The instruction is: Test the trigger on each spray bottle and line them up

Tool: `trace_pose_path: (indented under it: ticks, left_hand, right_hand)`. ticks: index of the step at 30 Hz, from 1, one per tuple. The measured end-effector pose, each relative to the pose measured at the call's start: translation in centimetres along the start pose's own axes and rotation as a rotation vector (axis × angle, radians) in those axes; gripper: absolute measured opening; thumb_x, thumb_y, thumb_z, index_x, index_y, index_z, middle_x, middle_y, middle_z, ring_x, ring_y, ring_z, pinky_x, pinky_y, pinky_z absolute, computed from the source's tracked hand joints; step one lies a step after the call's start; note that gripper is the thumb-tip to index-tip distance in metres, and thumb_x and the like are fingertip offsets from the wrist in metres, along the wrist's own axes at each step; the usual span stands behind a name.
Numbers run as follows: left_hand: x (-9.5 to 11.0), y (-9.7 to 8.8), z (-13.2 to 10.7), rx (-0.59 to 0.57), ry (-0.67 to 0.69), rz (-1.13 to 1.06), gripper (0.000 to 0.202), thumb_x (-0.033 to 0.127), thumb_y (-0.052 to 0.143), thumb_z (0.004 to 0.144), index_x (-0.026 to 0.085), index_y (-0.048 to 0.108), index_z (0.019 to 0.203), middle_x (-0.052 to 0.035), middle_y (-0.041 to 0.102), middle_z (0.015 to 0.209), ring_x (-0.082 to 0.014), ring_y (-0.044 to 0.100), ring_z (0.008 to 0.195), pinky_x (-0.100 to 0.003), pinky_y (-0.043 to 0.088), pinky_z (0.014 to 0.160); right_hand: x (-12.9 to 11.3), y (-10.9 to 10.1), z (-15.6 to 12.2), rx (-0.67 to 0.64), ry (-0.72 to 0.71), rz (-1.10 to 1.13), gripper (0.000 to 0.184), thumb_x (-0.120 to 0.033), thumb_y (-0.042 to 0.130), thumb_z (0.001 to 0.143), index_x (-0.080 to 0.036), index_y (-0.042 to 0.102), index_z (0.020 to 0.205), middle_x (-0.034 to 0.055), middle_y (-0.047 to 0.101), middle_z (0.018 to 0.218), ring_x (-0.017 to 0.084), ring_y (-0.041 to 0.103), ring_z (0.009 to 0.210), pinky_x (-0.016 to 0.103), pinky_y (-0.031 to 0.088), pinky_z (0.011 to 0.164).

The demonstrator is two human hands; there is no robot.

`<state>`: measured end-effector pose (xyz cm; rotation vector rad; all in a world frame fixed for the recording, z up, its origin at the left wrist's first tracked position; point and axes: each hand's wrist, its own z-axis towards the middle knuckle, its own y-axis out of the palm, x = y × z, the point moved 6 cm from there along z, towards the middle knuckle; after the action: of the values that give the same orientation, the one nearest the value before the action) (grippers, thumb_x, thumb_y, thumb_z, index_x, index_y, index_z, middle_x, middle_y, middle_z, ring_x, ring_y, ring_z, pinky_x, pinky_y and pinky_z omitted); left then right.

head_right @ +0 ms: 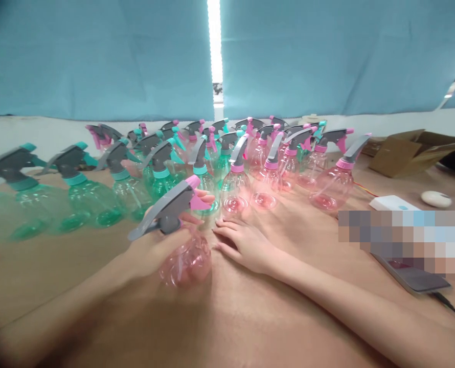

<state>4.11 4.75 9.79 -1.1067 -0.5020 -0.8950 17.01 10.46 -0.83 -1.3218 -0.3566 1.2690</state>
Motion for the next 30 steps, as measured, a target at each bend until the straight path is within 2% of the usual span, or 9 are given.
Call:
trace_pose_path:
  ticks: [3, 7, 16, 20, 25, 30]
  left_hand:
    - [-0.01, 0.19, 0.01, -0.051, 0.003, -0.031, 0.016, 0.019, 0.043, 0.070, 0.026, 0.044, 0.085, 0.0057, 0.047, 0.060, -0.0142, 0.048, 0.056, -0.027, 0.036, 0.050]
    - [-0.03, 0.15, 0.11, -0.060, 0.007, -0.035, 0.017, 0.019, 0.045, 0.070, 0.027, 0.043, 0.085, 0.0062, 0.043, 0.057, -0.0148, 0.047, 0.055, -0.028, 0.035, 0.049]
    - [-0.01, 0.23, 0.16, -0.063, -0.011, -0.085, 0.022, 0.019, 0.044, 0.068, 0.026, 0.045, 0.089, 0.0065, 0.045, 0.058, -0.0132, 0.044, 0.051, -0.027, 0.032, 0.047]
    - [-0.24, 0.32, 0.22, -0.062, -0.001, -0.115, 0.021, 0.018, 0.044, 0.067, 0.026, 0.044, 0.087, 0.0074, 0.039, 0.058, -0.0124, 0.040, 0.052, -0.026, 0.030, 0.048]
    - [-0.22, 0.39, 0.20, -0.062, 0.003, -0.128, 0.020, 0.017, 0.044, 0.069, 0.025, 0.044, 0.087, 0.0068, 0.039, 0.063, -0.0110, 0.037, 0.053, -0.025, 0.030, 0.050]
    - [-0.22, 0.50, 0.15, -0.066, -0.015, -0.104, 0.023, 0.017, 0.044, 0.069, 0.026, 0.045, 0.090, 0.0082, 0.034, 0.057, -0.0110, 0.035, 0.050, -0.025, 0.028, 0.049]
  right_hand:
    - [-0.02, -0.03, 0.01, -0.003, 0.003, 0.000, 0.038, -0.039, 0.047, 0.096, -0.022, 0.058, 0.127, 0.0100, 0.062, 0.129, 0.027, 0.050, 0.127, 0.047, 0.043, 0.103]
    - [-0.03, -0.08, -0.01, 0.002, 0.001, 0.003, 0.038, -0.039, 0.047, 0.096, -0.022, 0.058, 0.127, 0.0099, 0.061, 0.130, 0.027, 0.049, 0.127, 0.046, 0.043, 0.104]
    - [0.04, -0.03, 0.02, 0.004, 0.000, 0.011, 0.037, -0.039, 0.048, 0.095, -0.023, 0.058, 0.127, 0.0095, 0.062, 0.128, 0.027, 0.050, 0.126, 0.046, 0.043, 0.103]
    - [0.04, -0.02, -0.03, 0.006, 0.003, 0.002, 0.038, -0.040, 0.047, 0.095, -0.022, 0.058, 0.127, 0.0095, 0.062, 0.128, 0.027, 0.050, 0.126, 0.046, 0.043, 0.103]
    - [0.03, -0.03, -0.04, 0.005, 0.001, 0.001, 0.038, -0.040, 0.047, 0.095, -0.023, 0.058, 0.128, 0.0094, 0.062, 0.129, 0.027, 0.050, 0.126, 0.045, 0.043, 0.103]
    - [0.05, 0.01, -0.03, -0.002, 0.002, 0.002, 0.038, -0.039, 0.047, 0.096, -0.022, 0.057, 0.128, 0.0093, 0.061, 0.130, 0.026, 0.049, 0.127, 0.045, 0.042, 0.104]
